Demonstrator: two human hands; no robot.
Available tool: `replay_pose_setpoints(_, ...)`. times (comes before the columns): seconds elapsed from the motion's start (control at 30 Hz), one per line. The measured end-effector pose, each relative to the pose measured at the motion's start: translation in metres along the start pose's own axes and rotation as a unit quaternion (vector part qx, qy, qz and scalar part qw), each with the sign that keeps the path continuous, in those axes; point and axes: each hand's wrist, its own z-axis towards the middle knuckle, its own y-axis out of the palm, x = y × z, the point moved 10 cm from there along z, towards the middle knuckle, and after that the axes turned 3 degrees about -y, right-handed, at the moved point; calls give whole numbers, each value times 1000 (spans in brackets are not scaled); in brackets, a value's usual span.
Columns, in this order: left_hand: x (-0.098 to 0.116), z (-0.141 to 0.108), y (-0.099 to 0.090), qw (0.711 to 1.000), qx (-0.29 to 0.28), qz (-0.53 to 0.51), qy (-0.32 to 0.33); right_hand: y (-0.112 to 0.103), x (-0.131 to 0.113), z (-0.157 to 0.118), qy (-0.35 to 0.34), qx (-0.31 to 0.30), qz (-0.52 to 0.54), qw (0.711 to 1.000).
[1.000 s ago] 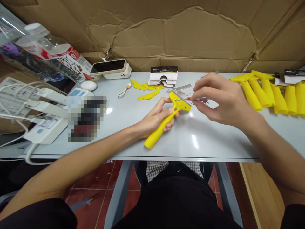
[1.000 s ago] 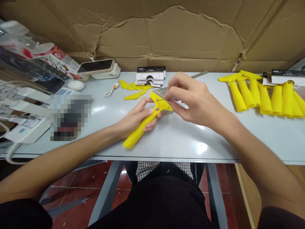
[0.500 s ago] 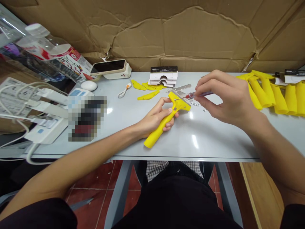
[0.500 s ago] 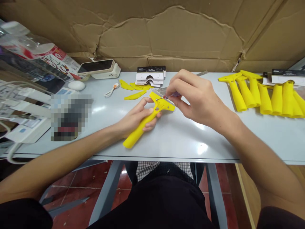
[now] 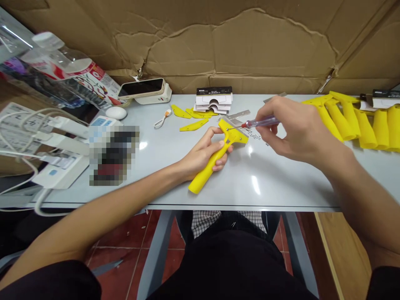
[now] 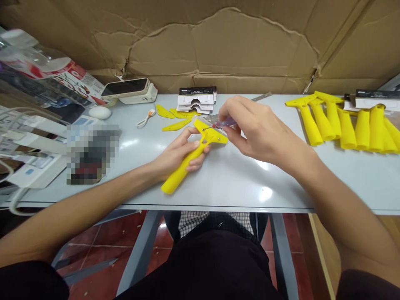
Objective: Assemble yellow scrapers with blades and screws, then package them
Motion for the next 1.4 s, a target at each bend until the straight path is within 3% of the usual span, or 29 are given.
replay_pose_setpoints(0.1,1,-2,4,1000,-12,17,10,-7,5,-1,20,24,-36,999)
replay_pose_setpoints(0.2,1,-2,3,1000,-11,17,12,-1,12,-3,61,-7,-69,996)
replay_pose_setpoints(0.4,1,1,-2,1000,4,3,5,12,6,-6,64,-83,-39,994)
replay_pose_setpoints(0.67,2,0,-1,1000,3,13,8,8,8,-5,80,-47,-105,990)
replay_pose_setpoints(0.87,1,0,0,1000,-4,18,13,12,9,-6,116,-103,-60,986)
replay_pose_setpoints(1.1,0,1,-2,1000,4,11,5,8,12,-5,98,-67,-121,985)
replay_pose_setpoints(1.27,0,1,-1,1000,6,13,3,12,10,-5,99,-103,-89,986)
replay_pose_setpoints(1.4,1,1,-2,1000,8,11,2,13,9,-6,97,-97,-77,988)
